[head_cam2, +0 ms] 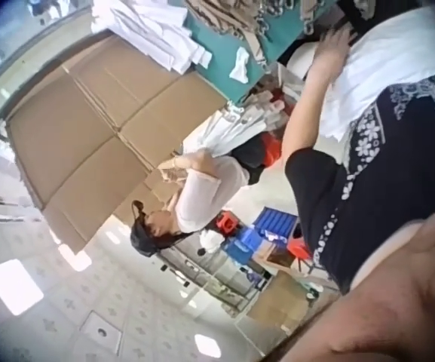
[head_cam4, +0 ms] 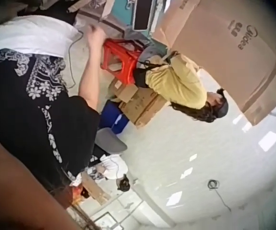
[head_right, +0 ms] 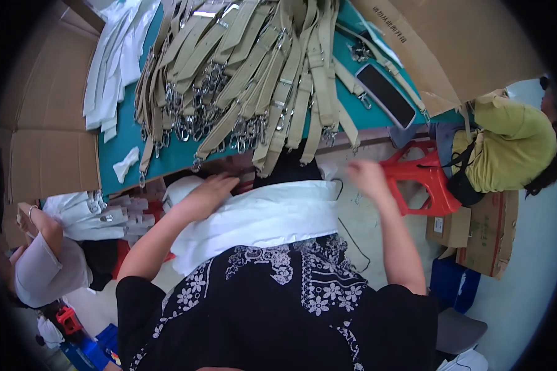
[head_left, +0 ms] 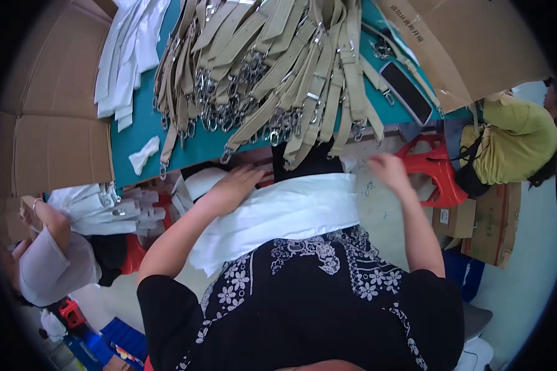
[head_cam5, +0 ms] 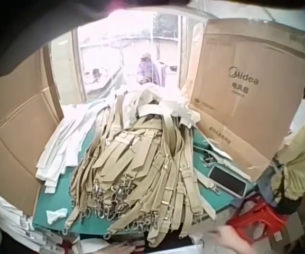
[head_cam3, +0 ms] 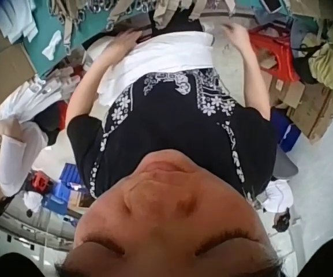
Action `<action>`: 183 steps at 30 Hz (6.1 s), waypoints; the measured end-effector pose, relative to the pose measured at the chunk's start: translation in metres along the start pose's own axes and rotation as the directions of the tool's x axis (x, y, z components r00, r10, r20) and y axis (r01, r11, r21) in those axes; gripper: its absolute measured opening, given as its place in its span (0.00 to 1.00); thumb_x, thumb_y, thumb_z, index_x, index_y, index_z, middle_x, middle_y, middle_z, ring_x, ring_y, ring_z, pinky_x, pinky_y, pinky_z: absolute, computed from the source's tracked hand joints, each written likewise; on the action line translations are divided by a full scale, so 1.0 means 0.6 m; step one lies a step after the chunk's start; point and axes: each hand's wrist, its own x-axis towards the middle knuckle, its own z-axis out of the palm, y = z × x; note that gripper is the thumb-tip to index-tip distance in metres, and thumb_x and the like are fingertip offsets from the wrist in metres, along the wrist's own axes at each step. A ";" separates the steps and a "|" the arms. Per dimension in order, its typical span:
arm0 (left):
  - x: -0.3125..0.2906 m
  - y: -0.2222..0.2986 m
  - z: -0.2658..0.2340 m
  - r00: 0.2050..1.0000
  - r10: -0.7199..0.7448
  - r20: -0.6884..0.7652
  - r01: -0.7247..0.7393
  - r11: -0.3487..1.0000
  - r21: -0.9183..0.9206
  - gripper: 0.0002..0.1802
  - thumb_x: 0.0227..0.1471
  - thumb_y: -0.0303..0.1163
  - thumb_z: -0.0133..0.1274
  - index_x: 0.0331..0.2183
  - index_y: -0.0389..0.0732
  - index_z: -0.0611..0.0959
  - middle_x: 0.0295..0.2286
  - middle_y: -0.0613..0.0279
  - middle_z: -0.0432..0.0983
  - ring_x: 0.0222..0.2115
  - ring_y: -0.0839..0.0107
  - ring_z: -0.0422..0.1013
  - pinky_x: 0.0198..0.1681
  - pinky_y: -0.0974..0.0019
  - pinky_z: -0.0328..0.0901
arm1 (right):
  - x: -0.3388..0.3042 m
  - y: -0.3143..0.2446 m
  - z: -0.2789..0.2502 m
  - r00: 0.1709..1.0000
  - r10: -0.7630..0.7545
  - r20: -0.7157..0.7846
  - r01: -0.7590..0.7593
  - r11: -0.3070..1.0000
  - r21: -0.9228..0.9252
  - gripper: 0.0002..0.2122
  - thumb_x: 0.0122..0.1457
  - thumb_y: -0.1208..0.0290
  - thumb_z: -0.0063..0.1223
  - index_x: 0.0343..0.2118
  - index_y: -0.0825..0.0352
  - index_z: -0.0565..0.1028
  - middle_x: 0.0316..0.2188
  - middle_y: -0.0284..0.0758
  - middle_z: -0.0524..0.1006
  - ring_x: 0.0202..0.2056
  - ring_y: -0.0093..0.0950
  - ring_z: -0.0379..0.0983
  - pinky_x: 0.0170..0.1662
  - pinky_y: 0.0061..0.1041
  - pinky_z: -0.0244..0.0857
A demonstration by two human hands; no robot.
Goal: Packaging beige fabric belts with metal buckles onto white paper strips in a factory setting.
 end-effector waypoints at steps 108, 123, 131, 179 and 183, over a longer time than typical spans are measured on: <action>-0.011 0.070 -0.160 0.740 -0.663 -0.113 -0.004 0.163 -0.987 0.05 0.33 0.20 0.61 0.20 0.35 0.81 0.22 0.66 0.70 0.25 0.77 0.64 0.29 0.75 0.58 | 0.095 -0.382 -0.035 0.924 -0.266 0.276 -0.237 0.169 0.957 0.11 0.53 0.71 0.51 0.36 0.68 0.64 0.31 0.37 0.73 0.35 0.24 0.72 0.38 0.22 0.67; -0.097 0.035 -0.134 0.646 -0.737 -0.197 -0.057 0.212 -0.976 0.07 0.30 0.16 0.60 0.19 0.35 0.80 0.22 0.64 0.71 0.24 0.77 0.66 0.27 0.75 0.59 | 0.101 -0.426 -0.003 0.946 -0.311 0.095 -0.018 0.242 0.970 0.09 0.55 0.73 0.45 0.38 0.71 0.66 0.28 0.40 0.75 0.26 0.26 0.74 0.29 0.20 0.70; -0.101 0.044 -0.139 0.631 -0.740 -0.234 -0.032 0.277 -0.960 0.10 0.28 0.16 0.61 0.21 0.36 0.81 0.23 0.65 0.71 0.24 0.78 0.66 0.27 0.76 0.61 | 0.098 -0.458 -0.055 0.919 -0.393 0.014 0.061 0.178 0.982 0.11 0.58 0.72 0.42 0.40 0.74 0.62 0.30 0.42 0.74 0.27 0.28 0.74 0.30 0.22 0.71; -0.098 0.043 -0.180 0.720 -0.689 -0.079 0.240 0.354 -0.904 0.16 0.54 0.36 0.46 0.38 0.35 0.78 0.27 0.70 0.73 0.27 0.83 0.65 0.31 0.77 0.62 | 0.100 -0.473 0.023 0.779 -0.517 0.354 -0.229 0.291 0.929 0.12 0.48 0.75 0.55 0.37 0.71 0.72 0.34 0.35 0.74 0.35 0.23 0.70 0.40 0.23 0.64; -0.130 0.026 -0.198 0.777 -0.629 0.002 0.279 0.341 -0.898 0.15 0.54 0.35 0.45 0.35 0.33 0.78 0.24 0.71 0.71 0.25 0.84 0.63 0.28 0.77 0.60 | 0.086 -0.511 0.065 0.764 -0.474 0.438 -0.213 0.455 0.864 0.12 0.45 0.75 0.58 0.34 0.71 0.73 0.30 0.33 0.75 0.32 0.21 0.70 0.38 0.21 0.64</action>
